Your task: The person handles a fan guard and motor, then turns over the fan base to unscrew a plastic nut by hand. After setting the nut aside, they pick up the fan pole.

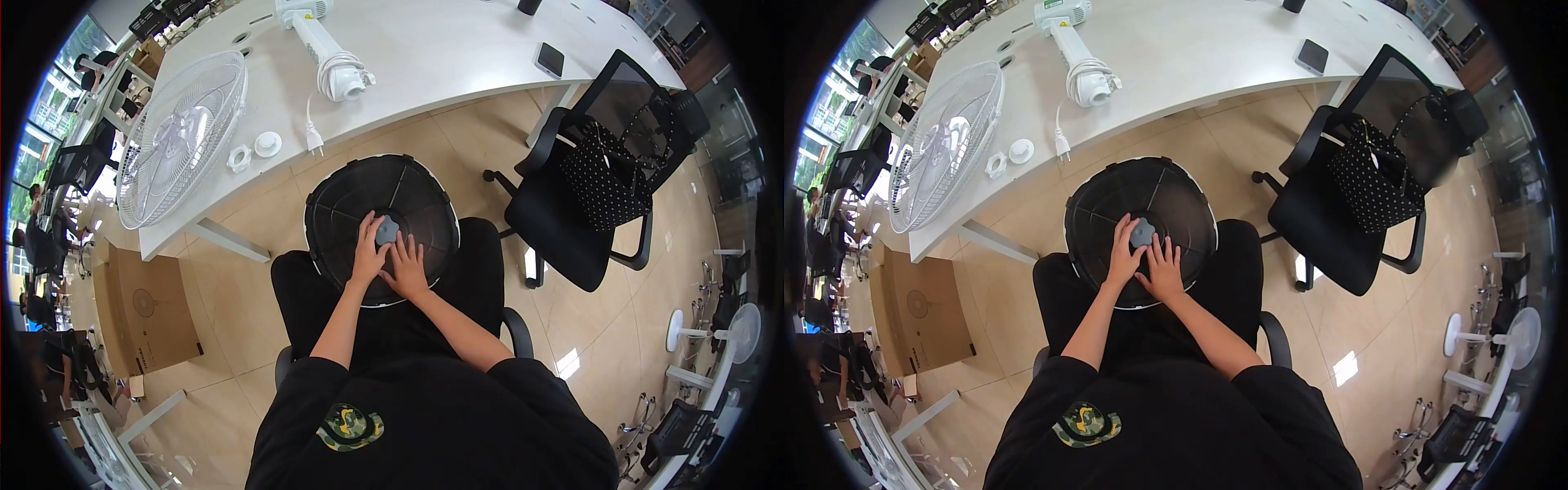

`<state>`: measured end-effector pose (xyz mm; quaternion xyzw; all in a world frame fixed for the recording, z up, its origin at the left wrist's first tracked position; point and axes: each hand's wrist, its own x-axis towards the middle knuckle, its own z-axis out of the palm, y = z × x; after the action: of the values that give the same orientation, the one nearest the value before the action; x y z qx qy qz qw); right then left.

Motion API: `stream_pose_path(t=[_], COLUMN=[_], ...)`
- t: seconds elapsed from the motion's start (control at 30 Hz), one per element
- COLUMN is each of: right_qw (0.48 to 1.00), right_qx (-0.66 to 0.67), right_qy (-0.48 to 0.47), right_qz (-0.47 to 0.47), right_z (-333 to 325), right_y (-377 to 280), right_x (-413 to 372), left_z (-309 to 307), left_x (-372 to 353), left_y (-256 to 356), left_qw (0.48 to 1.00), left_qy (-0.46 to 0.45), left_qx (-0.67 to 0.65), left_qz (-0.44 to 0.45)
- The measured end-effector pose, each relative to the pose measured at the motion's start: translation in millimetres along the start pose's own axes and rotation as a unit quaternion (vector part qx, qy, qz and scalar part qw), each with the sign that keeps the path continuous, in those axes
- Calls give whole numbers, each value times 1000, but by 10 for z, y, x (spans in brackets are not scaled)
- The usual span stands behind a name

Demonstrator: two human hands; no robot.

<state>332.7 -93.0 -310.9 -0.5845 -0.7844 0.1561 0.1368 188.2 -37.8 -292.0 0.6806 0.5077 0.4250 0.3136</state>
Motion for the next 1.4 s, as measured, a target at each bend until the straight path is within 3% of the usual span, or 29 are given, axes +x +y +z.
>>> stream_pose_path(t=[0.17,0.3,0.53,0.63,0.77,0.87,0.97,1.07,1.17,1.4], right_qw=[1000,1000,999,993,941,927,970,956,951,954], right_qx=[-3,8,32,113,293,337,183,218,269,254], right_qy=[-8,-2,5,27,170,164,148,179,146,154], right_qz=[0,-4,-11,5,24,4,-61,-79,-42,-44], right_z=[-2,12,37,0,127,-135,-399,-320,-215,-257], right_y=[11,23,49,60,140,55,-88,-97,32,34], right_x=[1,6,17,36,88,127,256,395,410,389], left_z=[5,17,83,88,65,65,65,64,61,63], left_x=[-214,-446,-549,-547,-563,-565,-535,-571,-554,-556], left_y=[3,-119,-268,-284,-253,-246,-240,-229,-219,-215], left_qw=[996,977,958,956,954,952,948,950,955,954], left_qy=[58,42,7,-1,-1,-2,0,1,9,11], left_qx=[62,191,278,285,289,297,309,301,286,287], left_qz=[-12,-89,-66,-75,-75,-72,-71,-77,-80,-82])
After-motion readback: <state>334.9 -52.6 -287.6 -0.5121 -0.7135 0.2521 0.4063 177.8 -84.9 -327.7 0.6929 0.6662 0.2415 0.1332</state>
